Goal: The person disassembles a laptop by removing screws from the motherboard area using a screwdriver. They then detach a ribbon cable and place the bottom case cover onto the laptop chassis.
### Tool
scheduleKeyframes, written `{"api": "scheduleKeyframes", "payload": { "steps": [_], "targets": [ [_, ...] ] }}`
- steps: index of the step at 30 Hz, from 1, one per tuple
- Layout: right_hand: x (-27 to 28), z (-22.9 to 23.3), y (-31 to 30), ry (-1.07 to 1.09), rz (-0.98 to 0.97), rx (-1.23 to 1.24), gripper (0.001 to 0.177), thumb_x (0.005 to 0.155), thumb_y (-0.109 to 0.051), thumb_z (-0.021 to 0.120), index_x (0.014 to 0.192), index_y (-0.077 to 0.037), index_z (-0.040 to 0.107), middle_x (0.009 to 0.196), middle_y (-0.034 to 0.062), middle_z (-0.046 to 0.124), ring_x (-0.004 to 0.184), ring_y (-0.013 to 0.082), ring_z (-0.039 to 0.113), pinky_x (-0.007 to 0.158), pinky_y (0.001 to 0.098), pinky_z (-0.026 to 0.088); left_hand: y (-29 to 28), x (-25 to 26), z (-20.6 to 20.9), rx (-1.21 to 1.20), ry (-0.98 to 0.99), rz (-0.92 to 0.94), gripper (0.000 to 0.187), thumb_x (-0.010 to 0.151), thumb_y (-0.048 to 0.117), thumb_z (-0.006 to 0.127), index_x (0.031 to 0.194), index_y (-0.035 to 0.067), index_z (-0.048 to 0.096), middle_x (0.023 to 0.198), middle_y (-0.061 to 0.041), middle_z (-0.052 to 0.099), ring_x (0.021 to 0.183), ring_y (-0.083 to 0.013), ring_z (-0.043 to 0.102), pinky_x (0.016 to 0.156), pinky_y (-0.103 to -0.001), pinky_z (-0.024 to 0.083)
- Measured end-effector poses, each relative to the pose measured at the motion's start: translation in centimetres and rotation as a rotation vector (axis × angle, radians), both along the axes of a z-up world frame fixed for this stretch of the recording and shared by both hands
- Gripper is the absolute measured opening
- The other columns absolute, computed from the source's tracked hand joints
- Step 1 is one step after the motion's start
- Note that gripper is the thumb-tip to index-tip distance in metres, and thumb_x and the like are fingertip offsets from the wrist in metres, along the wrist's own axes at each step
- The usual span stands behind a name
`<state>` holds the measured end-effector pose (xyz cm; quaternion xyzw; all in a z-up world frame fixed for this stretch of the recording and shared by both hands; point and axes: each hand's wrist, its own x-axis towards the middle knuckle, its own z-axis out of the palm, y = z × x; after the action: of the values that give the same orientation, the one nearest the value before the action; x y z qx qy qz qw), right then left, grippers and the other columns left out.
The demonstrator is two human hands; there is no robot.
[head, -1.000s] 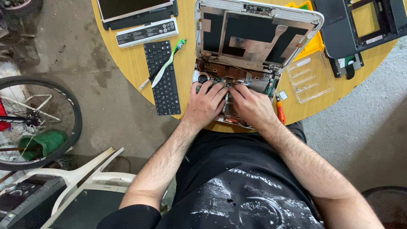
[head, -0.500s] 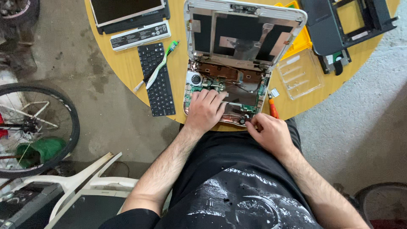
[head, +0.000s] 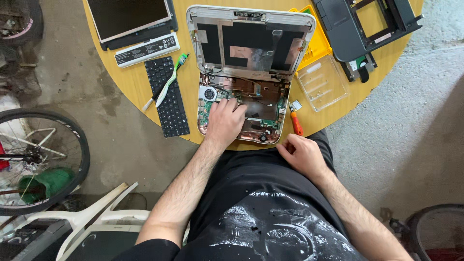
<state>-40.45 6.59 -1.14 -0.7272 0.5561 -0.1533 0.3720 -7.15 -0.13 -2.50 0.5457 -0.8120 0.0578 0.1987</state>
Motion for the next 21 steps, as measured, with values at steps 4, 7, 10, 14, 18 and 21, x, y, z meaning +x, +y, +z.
{"api": "scheduleKeyframes", "payload": {
  "steps": [4,7,10,14,18,21],
  "targets": [
    [0.2,-0.3,-0.3,0.003,-0.002,0.014,0.030,0.102,-0.038,0.094,0.092,-0.020,0.071,0.073,0.0063,0.073,0.081,0.0351,0.084,0.074,0.0470,0.066,0.1,0.1,0.6,0.028,0.016,-0.015,0.014,0.099,0.024,0.079,0.111,0.030,0.077,0.099,0.003,0.056,0.092,-0.0239,0.065,0.079,-0.042,0.052],
    [0.2,-0.5,-0.4,0.000,-0.001,0.031,0.030,0.103,-0.040,0.094,0.093,-0.022,0.073,0.073,0.0029,0.073,0.081,0.0316,0.084,0.075,0.0439,0.066,0.3,0.1,0.9,0.024,0.032,-0.024,0.011,0.096,0.023,0.078,0.105,0.028,0.076,0.099,0.002,0.056,0.093,-0.0249,0.064,0.080,-0.044,0.051],
    [0.3,-0.2,-0.6,-0.019,0.008,0.021,0.028,0.102,-0.036,0.094,0.093,-0.019,0.073,0.073,0.0066,0.073,0.080,0.0351,0.083,0.075,0.0456,0.066,0.7,0.0,1.1,0.046,0.041,-0.033,0.004,0.100,0.028,0.078,0.104,0.028,0.076,0.100,0.002,0.055,0.093,-0.0248,0.063,0.081,-0.044,0.051],
    [0.3,-0.3,-0.5,-0.017,-0.006,0.025,0.029,0.103,-0.037,0.094,0.093,-0.020,0.073,0.073,0.0050,0.073,0.080,0.0338,0.083,0.075,0.0456,0.066,1.3,-0.1,1.3,0.104,0.120,-0.051,0.003,0.107,0.031,0.078,0.106,0.028,0.079,0.099,0.003,0.054,0.093,-0.0243,0.064,0.083,-0.042,0.052],
    [0.3,-0.3,-0.5,-0.020,-0.016,0.017,0.029,0.103,-0.037,0.094,0.093,-0.020,0.072,0.074,0.0064,0.074,0.080,0.0352,0.083,0.074,0.0478,0.066,2.2,-0.2,2.8,0.164,0.183,-0.090,0.005,0.110,0.030,0.078,0.112,0.026,0.081,0.100,0.002,0.057,0.095,-0.0261,0.066,0.086,-0.044,0.055],
    [0.3,-0.3,-0.6,-0.055,-0.031,0.018,0.025,0.103,-0.034,0.094,0.095,-0.018,0.076,0.072,0.0067,0.074,0.078,0.0363,0.082,0.075,0.0470,0.065,3.5,-0.2,3.7,0.196,0.301,-0.124,0.006,0.111,0.030,0.081,0.107,0.026,0.081,0.094,0.002,0.059,0.090,-0.0256,0.069,0.083,-0.041,0.058]
  ]
}}
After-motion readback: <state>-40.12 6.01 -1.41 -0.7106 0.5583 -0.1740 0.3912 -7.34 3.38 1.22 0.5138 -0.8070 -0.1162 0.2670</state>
